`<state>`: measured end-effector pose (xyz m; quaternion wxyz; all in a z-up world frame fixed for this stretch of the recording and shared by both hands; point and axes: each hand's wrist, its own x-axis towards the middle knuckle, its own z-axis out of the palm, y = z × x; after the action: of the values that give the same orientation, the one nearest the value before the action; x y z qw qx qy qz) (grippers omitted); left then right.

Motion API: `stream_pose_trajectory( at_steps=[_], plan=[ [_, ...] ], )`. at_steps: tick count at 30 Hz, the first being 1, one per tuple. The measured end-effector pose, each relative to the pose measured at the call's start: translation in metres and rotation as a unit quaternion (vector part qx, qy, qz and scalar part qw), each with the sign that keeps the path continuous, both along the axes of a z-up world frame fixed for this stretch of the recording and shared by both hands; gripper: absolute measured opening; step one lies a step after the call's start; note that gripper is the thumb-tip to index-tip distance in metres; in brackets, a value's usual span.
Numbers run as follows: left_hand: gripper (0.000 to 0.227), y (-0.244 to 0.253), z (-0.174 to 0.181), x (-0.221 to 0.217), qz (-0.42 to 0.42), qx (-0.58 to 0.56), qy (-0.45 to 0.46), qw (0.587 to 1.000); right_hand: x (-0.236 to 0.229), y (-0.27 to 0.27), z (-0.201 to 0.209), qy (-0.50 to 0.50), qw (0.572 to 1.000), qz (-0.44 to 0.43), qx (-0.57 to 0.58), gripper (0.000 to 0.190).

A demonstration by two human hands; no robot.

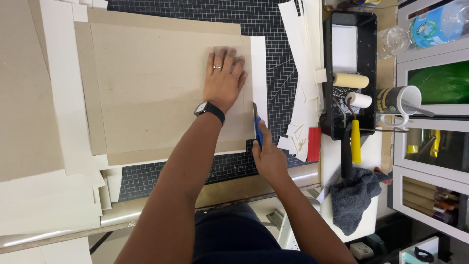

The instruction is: Trimming the edges of cardboard sheets using a utility knife on a cutting mat

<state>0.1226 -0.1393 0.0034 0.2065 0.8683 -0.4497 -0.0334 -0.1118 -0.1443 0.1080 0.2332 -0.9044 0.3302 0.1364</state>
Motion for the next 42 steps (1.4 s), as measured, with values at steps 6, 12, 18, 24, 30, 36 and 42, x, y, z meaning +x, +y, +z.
stream_pose_trajectory(
  at_steps=[6,12,18,24,30,36,42],
  plan=[
    [0.041,0.003,-0.003,0.002,-0.009,-0.095,-0.050,0.994,-0.029,0.006,-0.022,0.039,0.996,-0.066,0.035,0.063],
    [0.044,0.003,-0.003,0.002,-0.013,-0.075,-0.026,0.997,-0.044,0.013,-0.029,0.017,0.999,-0.043,0.016,0.062],
    [0.044,0.004,0.002,0.002,-0.018,-0.077,-0.021,0.997,-0.045,0.020,-0.020,0.029,0.998,-0.057,0.030,0.063],
    [0.043,0.003,-0.002,0.003,-0.016,-0.086,-0.029,0.996,-0.047,0.023,-0.016,0.040,0.997,-0.057,0.037,0.064],
    [0.043,0.004,-0.001,0.003,-0.015,-0.083,-0.038,0.996,-0.062,0.031,-0.013,0.024,0.998,-0.045,0.026,0.064],
    [0.040,0.005,0.001,0.002,-0.015,-0.093,-0.043,0.995,-0.076,0.039,-0.014,0.050,0.998,-0.045,0.022,0.066],
    [0.040,0.005,0.002,0.003,-0.020,-0.093,-0.031,0.995,-0.093,0.045,-0.024,0.026,0.999,-0.030,-0.005,0.065]
  ],
)
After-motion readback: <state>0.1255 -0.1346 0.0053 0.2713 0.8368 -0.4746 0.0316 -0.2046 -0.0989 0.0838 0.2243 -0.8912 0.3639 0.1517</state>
